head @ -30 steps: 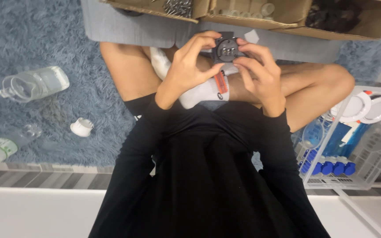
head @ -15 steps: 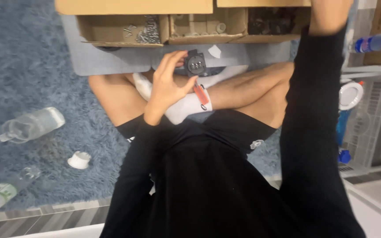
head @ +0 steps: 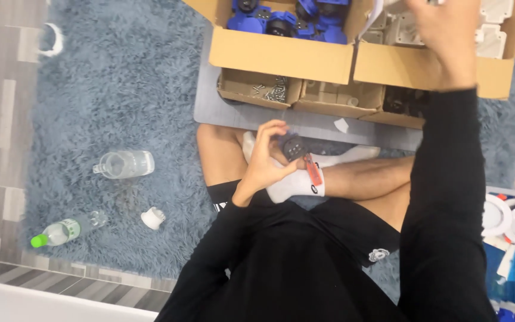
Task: The person sits on a rug and assembles small electrical components by inserting a black circular part into a white square housing, then securing a blue cover with a screwdriver. The person repeats this process with multiple units, retrieving parts from nearby cardboard boxes.
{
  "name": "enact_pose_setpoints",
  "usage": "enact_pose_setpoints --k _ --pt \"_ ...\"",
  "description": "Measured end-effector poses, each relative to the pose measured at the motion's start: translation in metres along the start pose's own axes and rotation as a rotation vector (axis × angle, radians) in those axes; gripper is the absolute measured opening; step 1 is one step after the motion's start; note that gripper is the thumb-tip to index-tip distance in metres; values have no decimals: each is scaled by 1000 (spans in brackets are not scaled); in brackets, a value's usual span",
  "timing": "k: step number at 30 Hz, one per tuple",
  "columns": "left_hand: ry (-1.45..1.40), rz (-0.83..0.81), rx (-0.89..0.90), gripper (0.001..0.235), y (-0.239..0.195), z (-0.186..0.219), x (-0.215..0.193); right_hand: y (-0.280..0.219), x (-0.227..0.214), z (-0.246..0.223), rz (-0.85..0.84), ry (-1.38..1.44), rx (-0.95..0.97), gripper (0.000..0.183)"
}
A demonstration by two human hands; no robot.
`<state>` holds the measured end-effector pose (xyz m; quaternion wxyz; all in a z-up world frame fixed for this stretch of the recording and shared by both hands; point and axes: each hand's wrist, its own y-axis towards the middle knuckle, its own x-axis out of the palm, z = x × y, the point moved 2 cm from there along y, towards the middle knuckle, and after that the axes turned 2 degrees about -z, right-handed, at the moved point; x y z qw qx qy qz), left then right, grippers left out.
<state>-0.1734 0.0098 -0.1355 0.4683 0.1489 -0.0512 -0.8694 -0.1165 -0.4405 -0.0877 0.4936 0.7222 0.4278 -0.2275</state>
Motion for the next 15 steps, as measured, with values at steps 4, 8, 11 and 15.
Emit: enact_pose_setpoints --k 4,8,11,15 --pt "-585 -86 -107 79 -22 -23 -1 -16 -42 -44 227 808 226 31" --pt "-782 -60 -286 87 -42 -40 5 -56 -65 -132 526 1402 852 62" --pt "-760 -41 -369 88 -48 -44 6 -94 -67 -197 639 1374 1159 59" --pt "-792 -48 -400 89 -42 -28 0 -172 -26 -219 475 1425 1054 67"
